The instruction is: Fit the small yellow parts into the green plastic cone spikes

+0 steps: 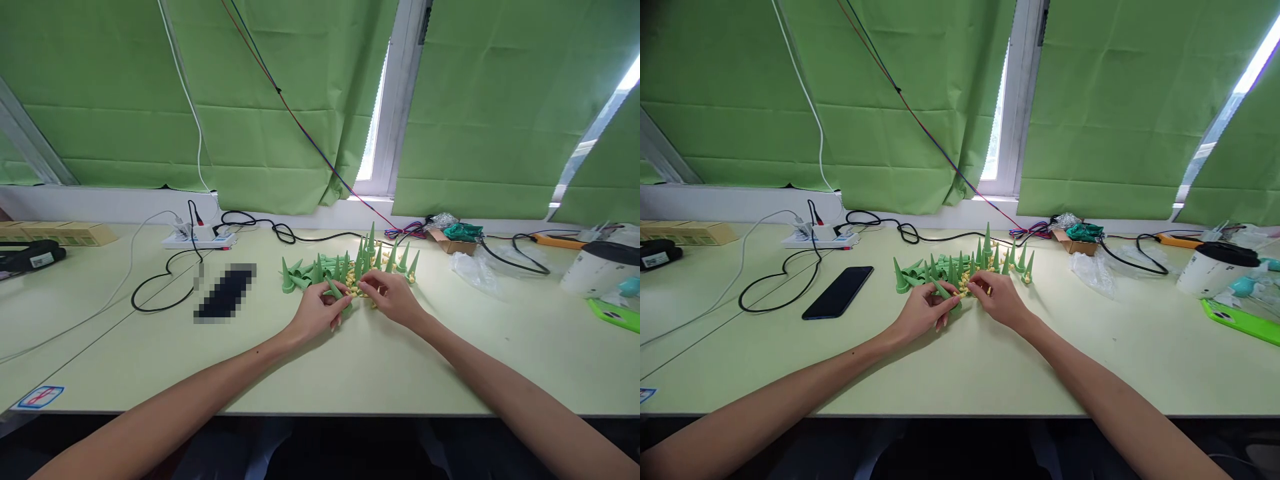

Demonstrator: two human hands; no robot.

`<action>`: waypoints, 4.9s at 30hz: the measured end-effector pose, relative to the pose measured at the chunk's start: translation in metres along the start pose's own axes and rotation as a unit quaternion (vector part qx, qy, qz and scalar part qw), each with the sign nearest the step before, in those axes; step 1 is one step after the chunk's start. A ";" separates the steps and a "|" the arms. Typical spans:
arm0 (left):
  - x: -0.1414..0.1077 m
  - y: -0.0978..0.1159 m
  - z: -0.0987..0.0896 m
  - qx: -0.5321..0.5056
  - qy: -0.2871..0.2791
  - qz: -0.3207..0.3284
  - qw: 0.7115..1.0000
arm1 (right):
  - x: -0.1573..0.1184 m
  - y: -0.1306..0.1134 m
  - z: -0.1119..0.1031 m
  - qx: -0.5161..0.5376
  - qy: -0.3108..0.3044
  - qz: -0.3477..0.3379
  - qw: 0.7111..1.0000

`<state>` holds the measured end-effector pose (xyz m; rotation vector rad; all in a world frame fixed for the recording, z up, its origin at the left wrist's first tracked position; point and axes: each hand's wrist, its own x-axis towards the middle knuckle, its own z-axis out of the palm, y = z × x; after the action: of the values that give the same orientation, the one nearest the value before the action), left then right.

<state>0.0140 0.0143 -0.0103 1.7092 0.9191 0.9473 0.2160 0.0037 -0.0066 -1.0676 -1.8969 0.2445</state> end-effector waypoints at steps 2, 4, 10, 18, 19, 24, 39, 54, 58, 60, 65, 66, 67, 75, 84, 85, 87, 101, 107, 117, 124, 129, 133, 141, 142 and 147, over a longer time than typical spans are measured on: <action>0.000 -0.001 0.000 -0.003 -0.001 0.001 1.000 | 0.000 -0.001 0.000 0.001 -0.008 -0.001 1.000; 0.001 -0.001 0.000 -0.003 0.000 0.003 1.000 | 0.000 -0.002 0.000 0.001 -0.016 -0.003 1.000; 0.000 0.000 0.000 -0.002 0.002 0.003 1.000 | -0.002 -0.001 0.001 0.008 -0.031 -0.005 0.999; 0.002 -0.002 -0.001 -0.001 0.010 0.013 1.000 | -0.002 -0.001 0.001 0.023 -0.052 -0.010 0.998; 0.002 -0.002 -0.001 -0.003 0.009 0.012 1.000 | -0.002 -0.001 0.001 0.024 -0.054 -0.011 0.998; 0.001 -0.002 0.000 -0.022 0.003 0.002 1.000 | -0.001 0.000 0.002 0.034 -0.061 -0.006 0.998; 0.000 -0.002 0.000 0.005 0.000 0.025 1.000 | -0.004 -0.001 0.006 0.041 -0.083 0.008 0.996; -0.003 -0.002 0.000 0.063 0.003 0.046 0.997 | -0.003 -0.001 0.007 0.003 -0.091 0.009 0.996; -0.004 -0.001 0.000 0.067 0.001 0.047 0.997 | -0.003 0.001 0.007 -0.013 -0.095 0.007 0.995; -0.004 -0.001 0.000 0.066 0.000 0.047 0.997 | -0.003 0.002 0.007 -0.021 -0.092 0.002 0.995; -0.004 0.001 0.000 0.056 -0.004 0.048 0.997 | -0.003 0.003 0.007 -0.026 -0.084 -0.013 0.996; -0.004 0.001 0.000 0.052 -0.006 0.044 0.998 | -0.003 0.003 0.007 -0.023 -0.085 -0.013 0.996; -0.005 0.001 0.000 0.046 -0.008 0.038 0.998 | -0.003 0.003 0.006 -0.019 -0.086 -0.012 0.996; 0.000 -0.002 -0.001 -0.023 -0.039 0.001 0.999 | -0.004 0.001 0.005 0.007 -0.098 -0.001 0.995; 0.002 -0.002 -0.004 -0.052 -0.048 -0.022 0.997 | -0.004 0.004 0.008 0.016 -0.095 -0.012 0.995; 0.002 -0.002 -0.003 -0.047 -0.048 -0.018 0.998 | -0.004 0.003 0.008 0.012 -0.096 -0.009 0.995; 0.001 -0.004 -0.003 -0.033 -0.046 -0.010 0.998 | -0.004 0.003 0.008 0.003 -0.099 -0.001 0.995; -0.004 -0.002 0.000 0.029 -0.028 0.035 0.999 | -0.005 0.009 0.012 -0.062 -0.112 0.002 0.992; -0.002 0.001 0.000 0.027 0.006 0.019 0.999 | -0.006 0.001 0.007 -0.028 -0.124 -0.003 0.992; -0.003 0.001 0.001 0.015 0.006 0.019 1.000 | -0.006 0.002 0.008 -0.030 -0.132 -0.011 0.991; -0.005 0.001 0.001 0.049 -0.004 0.031 0.998 | -0.005 0.003 0.009 -0.035 -0.142 0.012 0.989; -0.004 0.003 0.001 0.054 0.020 0.027 0.998 | -0.006 0.001 0.007 -0.023 -0.121 0.009 0.992; -0.003 0.003 0.001 0.041 0.040 0.036 0.998 | -0.007 0.000 0.006 0.018 -0.114 0.006 0.993; -0.003 -0.004 0.001 0.063 0.036 0.058 0.996 | -0.006 0.000 0.006 0.045 -0.126 0.012 0.991; -0.003 -0.005 0.001 0.075 0.039 0.066 0.994 | -0.006 -0.001 0.006 0.043 -0.126 0.013 0.991; -0.002 -0.008 0.000 0.136 0.039 0.113 0.983 | -0.005 -0.001 0.006 0.007 -0.123 0.022 0.992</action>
<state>0.0117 0.0151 -0.0180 2.0543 0.9539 1.0839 0.2115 0.0010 -0.0129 -1.1110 -2.0879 0.4310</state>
